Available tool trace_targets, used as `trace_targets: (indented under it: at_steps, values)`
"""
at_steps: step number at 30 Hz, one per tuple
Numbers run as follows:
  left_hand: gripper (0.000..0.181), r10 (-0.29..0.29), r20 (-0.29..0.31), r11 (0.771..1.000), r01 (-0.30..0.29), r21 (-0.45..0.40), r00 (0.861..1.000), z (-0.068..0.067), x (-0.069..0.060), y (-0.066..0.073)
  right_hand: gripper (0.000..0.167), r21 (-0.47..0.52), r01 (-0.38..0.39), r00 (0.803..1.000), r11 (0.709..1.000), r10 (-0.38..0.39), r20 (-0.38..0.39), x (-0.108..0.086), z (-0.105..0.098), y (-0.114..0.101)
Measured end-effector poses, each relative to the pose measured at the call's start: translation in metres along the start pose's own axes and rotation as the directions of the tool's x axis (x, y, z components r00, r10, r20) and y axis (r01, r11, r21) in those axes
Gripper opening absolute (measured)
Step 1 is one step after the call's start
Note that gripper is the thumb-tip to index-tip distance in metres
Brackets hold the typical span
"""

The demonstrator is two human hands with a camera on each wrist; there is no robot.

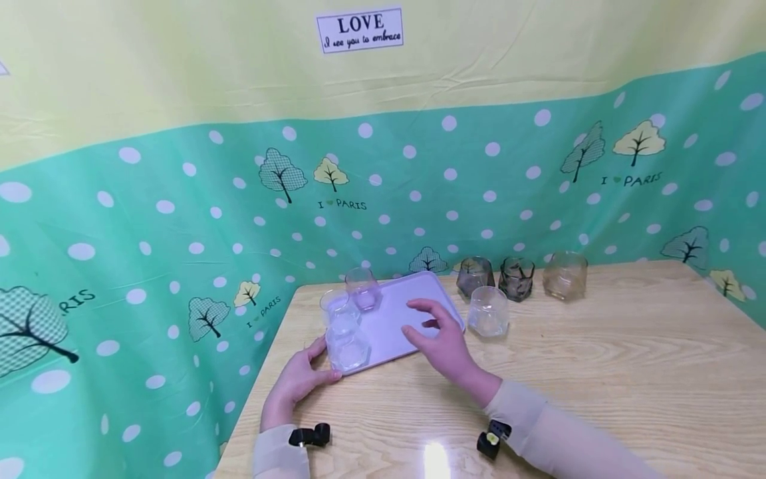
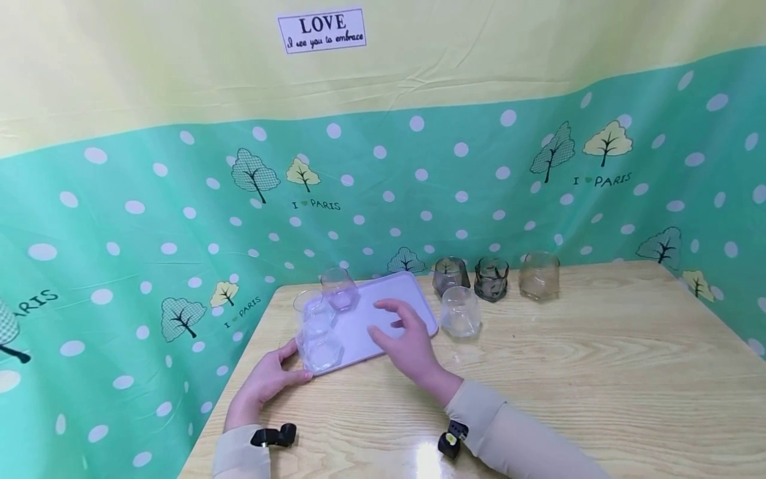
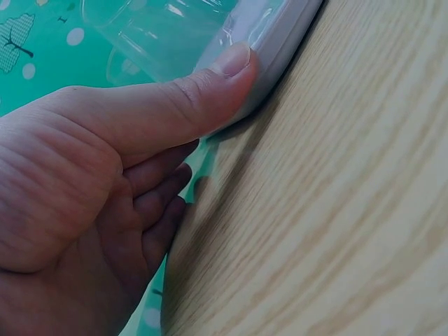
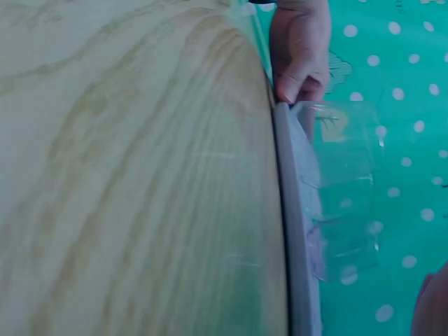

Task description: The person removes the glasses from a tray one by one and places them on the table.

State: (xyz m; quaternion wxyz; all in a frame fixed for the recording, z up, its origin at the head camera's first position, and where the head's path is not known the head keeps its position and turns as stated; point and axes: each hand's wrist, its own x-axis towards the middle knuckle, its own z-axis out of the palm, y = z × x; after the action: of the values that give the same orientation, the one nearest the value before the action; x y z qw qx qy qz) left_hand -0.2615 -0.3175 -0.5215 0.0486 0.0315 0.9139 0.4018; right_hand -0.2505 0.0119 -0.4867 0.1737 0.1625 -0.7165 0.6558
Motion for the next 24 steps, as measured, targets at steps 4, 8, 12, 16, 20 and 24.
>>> trace_targets:
  at_steps: [4, 8, 12, 16, 20, 24]
  values:
    - [0.101, -0.009, 0.002, 1.0, 0.009, 0.003, 1.0, -0.001, 0.0, 0.001, 0.047, 0.004, -0.11, 0.99, 0.994, 0.109, 0.084, 0.0, 0.021, 0.005]
    - [0.1, -0.008, 0.0, 1.0, 0.008, 0.004, 1.0, -0.001, 0.0, 0.002, 0.061, -0.028, -0.18, 0.962, 0.983, 0.182, 0.202, 0.002, 0.042, 0.007]
    - [0.1, -0.003, 0.004, 1.0, 0.003, 0.0, 1.0, -0.001, -0.001, 0.002, 0.078, -0.09, -0.202, 0.933, 0.975, 0.219, 0.284, 0.002, 0.061, 0.009]
    - [0.101, -0.001, 0.004, 1.0, 0.0, 0.004, 1.0, 0.0, -0.001, 0.001, 0.089, -0.15, -0.199, 0.929, 0.969, 0.235, 0.287, -0.001, 0.078, 0.01]
    - [0.101, 0.006, 0.006, 1.0, -0.006, 0.005, 1.0, 0.0, 0.0, 0.001, 0.094, -0.184, -0.193, 0.939, 0.964, 0.236, 0.25, 0.0, 0.091, 0.012]
    - [0.1, 0.011, 0.003, 1.0, -0.011, 0.0, 1.0, -0.001, -0.001, 0.0, 0.096, -0.183, -0.202, 0.943, 0.962, 0.242, 0.23, 0.001, 0.102, 0.015]
